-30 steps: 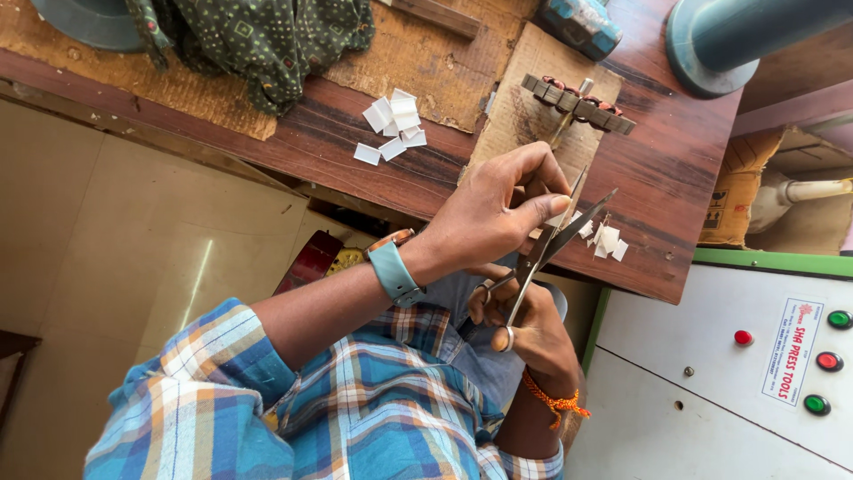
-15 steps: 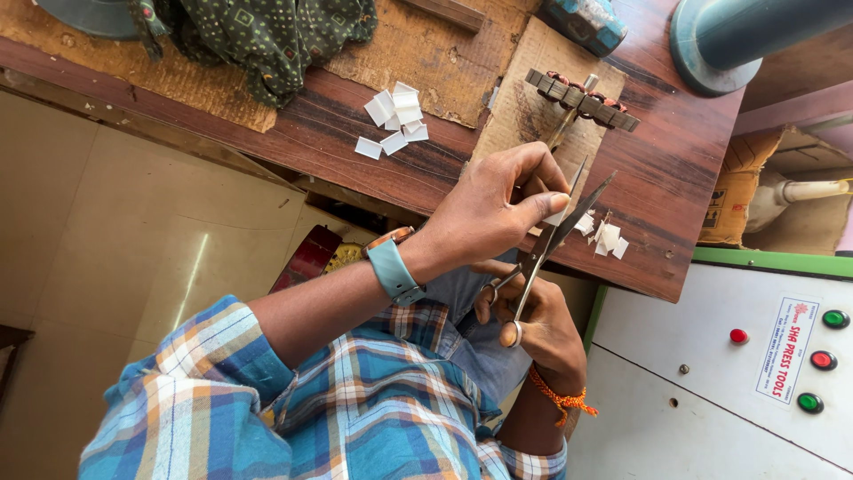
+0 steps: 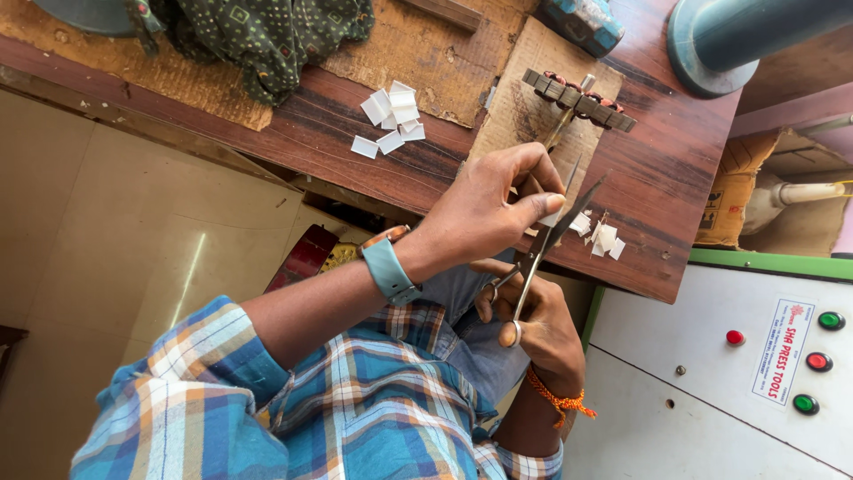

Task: The person cuts small white rectangular pieces with scissors and places them into slots on a small circular electrical component mounted on a stand. The person repeats this process multiple times, handling the component and pieces by hand.

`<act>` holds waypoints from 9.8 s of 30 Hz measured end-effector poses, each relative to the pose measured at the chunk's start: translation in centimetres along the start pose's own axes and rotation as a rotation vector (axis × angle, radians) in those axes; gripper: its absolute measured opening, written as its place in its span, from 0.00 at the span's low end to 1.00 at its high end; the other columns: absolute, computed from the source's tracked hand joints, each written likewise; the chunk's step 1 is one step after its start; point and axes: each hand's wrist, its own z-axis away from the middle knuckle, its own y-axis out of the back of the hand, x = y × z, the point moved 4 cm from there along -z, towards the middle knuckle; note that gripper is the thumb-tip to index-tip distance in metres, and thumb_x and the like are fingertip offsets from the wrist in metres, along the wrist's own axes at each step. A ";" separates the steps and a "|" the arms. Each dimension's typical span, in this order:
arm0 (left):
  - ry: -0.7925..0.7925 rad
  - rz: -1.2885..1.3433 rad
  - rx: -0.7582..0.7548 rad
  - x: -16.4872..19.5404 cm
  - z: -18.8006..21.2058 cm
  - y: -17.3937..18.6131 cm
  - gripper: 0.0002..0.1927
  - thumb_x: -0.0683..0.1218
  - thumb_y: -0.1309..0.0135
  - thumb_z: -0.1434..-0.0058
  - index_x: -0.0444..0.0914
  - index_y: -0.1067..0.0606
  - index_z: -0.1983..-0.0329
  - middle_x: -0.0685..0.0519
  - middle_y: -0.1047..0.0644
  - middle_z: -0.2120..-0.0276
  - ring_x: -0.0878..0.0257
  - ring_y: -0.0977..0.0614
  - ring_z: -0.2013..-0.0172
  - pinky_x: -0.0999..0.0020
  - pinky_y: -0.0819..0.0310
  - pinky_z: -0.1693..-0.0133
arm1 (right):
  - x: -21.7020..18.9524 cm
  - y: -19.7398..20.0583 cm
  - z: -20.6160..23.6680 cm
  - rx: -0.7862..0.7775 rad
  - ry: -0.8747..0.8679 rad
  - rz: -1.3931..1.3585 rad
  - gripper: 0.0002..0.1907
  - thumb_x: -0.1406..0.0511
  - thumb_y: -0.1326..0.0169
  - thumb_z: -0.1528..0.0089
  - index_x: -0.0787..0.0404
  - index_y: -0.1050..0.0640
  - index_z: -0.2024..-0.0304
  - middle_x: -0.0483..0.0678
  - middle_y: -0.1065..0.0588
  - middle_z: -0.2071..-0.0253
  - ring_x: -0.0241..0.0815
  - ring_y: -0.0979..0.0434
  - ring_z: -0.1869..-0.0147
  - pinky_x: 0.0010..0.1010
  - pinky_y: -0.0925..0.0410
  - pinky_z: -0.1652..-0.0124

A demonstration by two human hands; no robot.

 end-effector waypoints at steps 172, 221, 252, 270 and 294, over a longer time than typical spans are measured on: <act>0.330 0.158 -0.189 -1.5 1.2 -1.2 0.07 0.45 0.41 0.38 0.35 0.19 0.66 0.53 0.15 0.72 0.70 0.13 0.71 0.76 0.22 0.75 | 4.5 0.9 4.9 0.038 -0.098 -0.069 0.45 0.44 0.28 0.57 0.77 0.20 0.55 0.50 0.22 0.76 0.35 0.22 0.74 0.22 0.35 0.75; 0.262 -0.120 -0.269 0.7 1.5 -2.0 0.07 0.44 0.40 0.42 0.35 0.16 0.68 0.50 0.15 0.76 0.68 0.13 0.74 0.72 0.19 0.70 | 2.4 0.3 4.9 0.078 -0.111 0.009 0.53 0.41 0.31 0.61 0.74 0.20 0.47 0.45 0.26 0.80 0.31 0.28 0.77 0.21 0.40 0.77; 0.471 0.571 -0.221 -4.9 4.5 -6.3 0.10 0.47 0.48 0.30 0.37 0.29 0.51 0.54 0.21 0.57 0.65 0.19 0.55 0.69 0.20 0.63 | 0.0 3.0 5.6 0.764 0.455 -0.242 0.28 0.62 0.35 0.34 0.70 0.30 0.39 0.57 0.23 0.53 0.37 0.24 0.60 0.27 0.28 0.60; -0.090 -0.253 -0.082 0.9 2.5 -2.0 0.07 0.46 0.37 0.45 0.39 0.15 0.67 0.50 0.15 0.71 0.57 0.15 0.65 0.63 0.20 0.59 | 6.7 0.3 7.2 0.077 -0.082 0.004 0.49 0.46 0.27 0.56 0.71 0.22 0.42 0.44 0.23 0.69 0.30 0.26 0.68 0.21 0.33 0.68; 0.310 -0.080 -0.208 -1.8 2.3 -1.5 0.08 0.45 0.40 0.46 0.36 0.15 0.67 0.52 0.14 0.75 0.68 0.12 0.71 0.72 0.17 0.65 | 8.1 0.5 7.9 0.108 -0.216 -0.032 0.29 0.58 0.27 0.51 0.75 0.18 0.57 0.47 0.23 0.76 0.33 0.25 0.73 0.23 0.33 0.73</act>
